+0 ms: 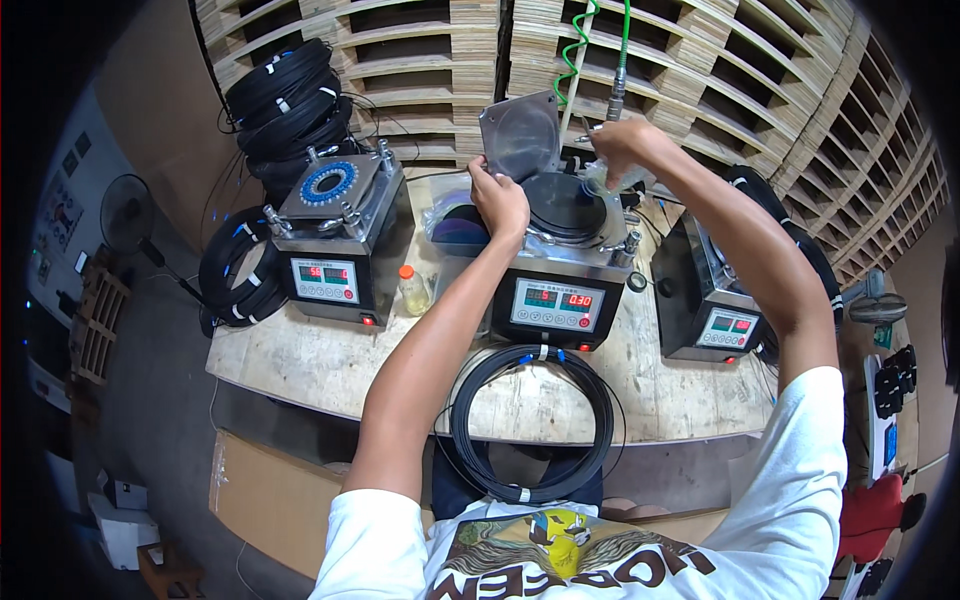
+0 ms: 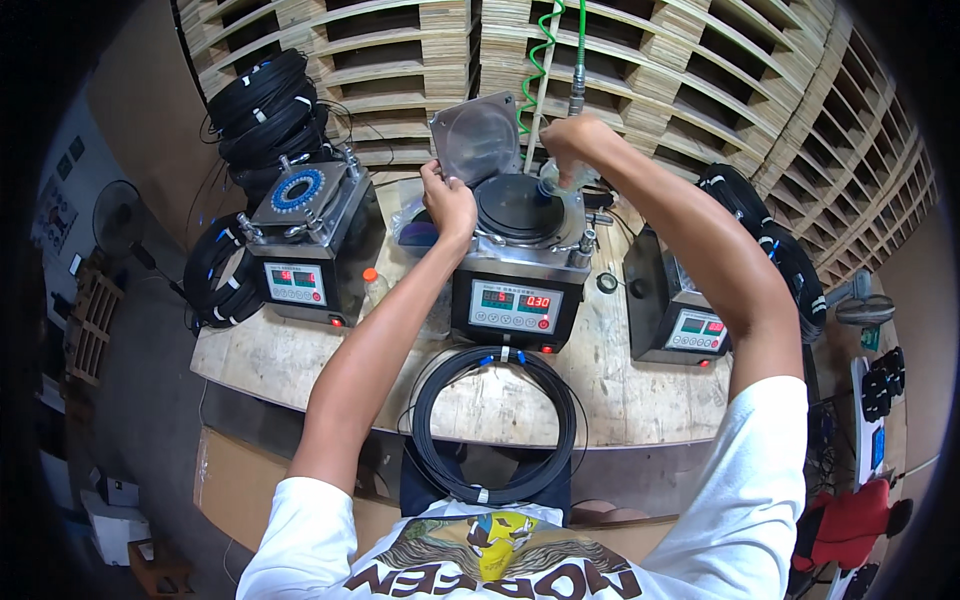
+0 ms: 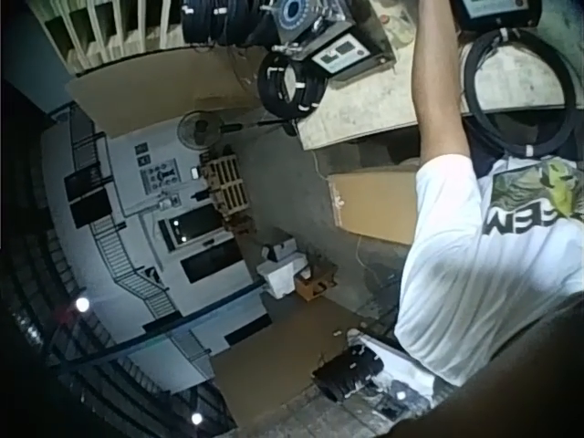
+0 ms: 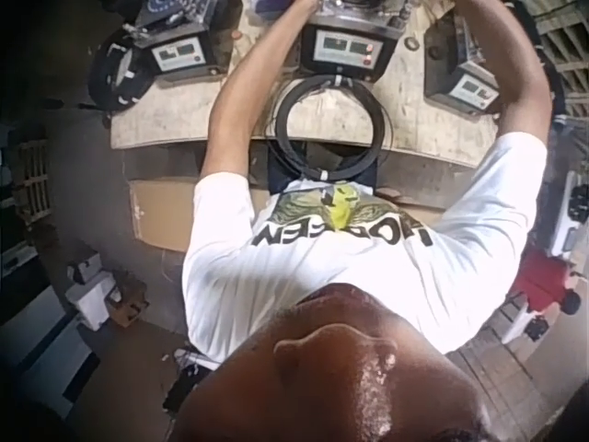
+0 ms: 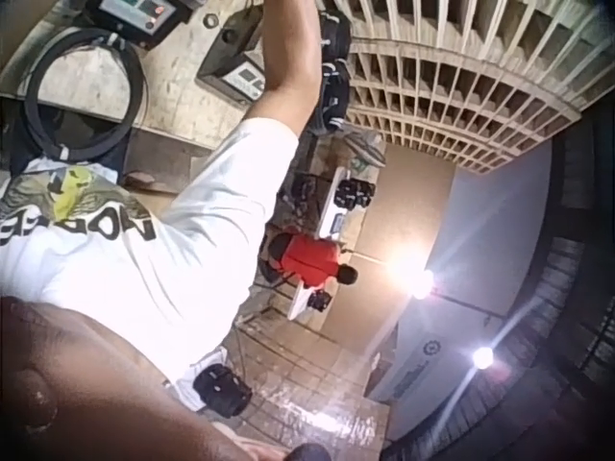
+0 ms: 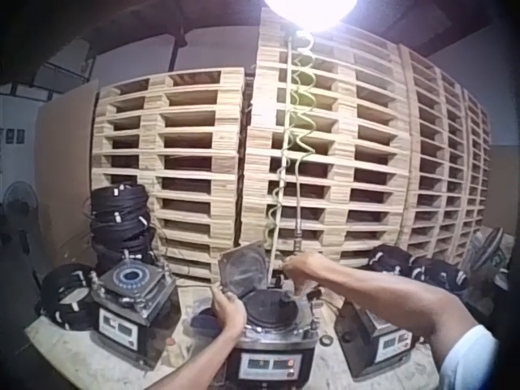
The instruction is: The recorder is seen operating and setting up machines in a factory setting, possibly related to wire or cable production.
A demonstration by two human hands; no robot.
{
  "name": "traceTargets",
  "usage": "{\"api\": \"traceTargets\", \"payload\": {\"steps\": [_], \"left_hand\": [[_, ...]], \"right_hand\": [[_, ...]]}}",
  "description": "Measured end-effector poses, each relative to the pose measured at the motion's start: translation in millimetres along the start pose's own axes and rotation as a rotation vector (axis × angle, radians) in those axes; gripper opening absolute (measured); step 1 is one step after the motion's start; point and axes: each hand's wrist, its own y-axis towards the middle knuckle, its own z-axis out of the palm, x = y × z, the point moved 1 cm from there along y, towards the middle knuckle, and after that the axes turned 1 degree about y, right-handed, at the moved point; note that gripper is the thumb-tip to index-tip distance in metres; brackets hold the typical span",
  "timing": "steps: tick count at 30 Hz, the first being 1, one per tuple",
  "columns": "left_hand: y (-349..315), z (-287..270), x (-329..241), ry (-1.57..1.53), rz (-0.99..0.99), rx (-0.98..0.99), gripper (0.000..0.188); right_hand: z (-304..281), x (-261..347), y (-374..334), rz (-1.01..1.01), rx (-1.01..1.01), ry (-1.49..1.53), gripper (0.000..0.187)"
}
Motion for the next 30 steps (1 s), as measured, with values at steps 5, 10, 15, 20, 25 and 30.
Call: {"api": "traceTargets", "payload": {"steps": [5, 10, 15, 20, 25, 30], "left_hand": [[3.5, -7.4, -1.4, 0.005, -0.032, 0.003, 0.032], [1.1, -1.1, -0.6, 0.022, -0.020, -0.004, 0.031], [-0.4, -3.2, 0.4, 0.001, -0.039, 0.003, 0.031], [-1.5, -0.1, 1.0, 0.024, 0.004, -0.004, 0.032], [4.8, -5.5, 4.4, 0.037, 0.007, -0.007, 0.034], [6.5, 3.0, 11.9, 0.067, 0.029, 0.004, 0.035]], "right_hand": [[-14.2, 35.7, -38.7, -0.160, -0.023, -0.003, 0.052], [-38.3, 63.5, -15.2, -0.157, -0.128, -0.029, 0.049], [-26.9, 36.4, 24.2, -0.017, -0.145, -0.001, 0.050], [18.3, -13.0, 22.1, -0.016, 0.039, 0.123, 0.061], [48.8, -9.6, -53.2, -0.137, -0.161, 0.761, 0.091], [147.6, -6.3, -84.8, 0.010, -0.700, 1.427, 0.072]]}}
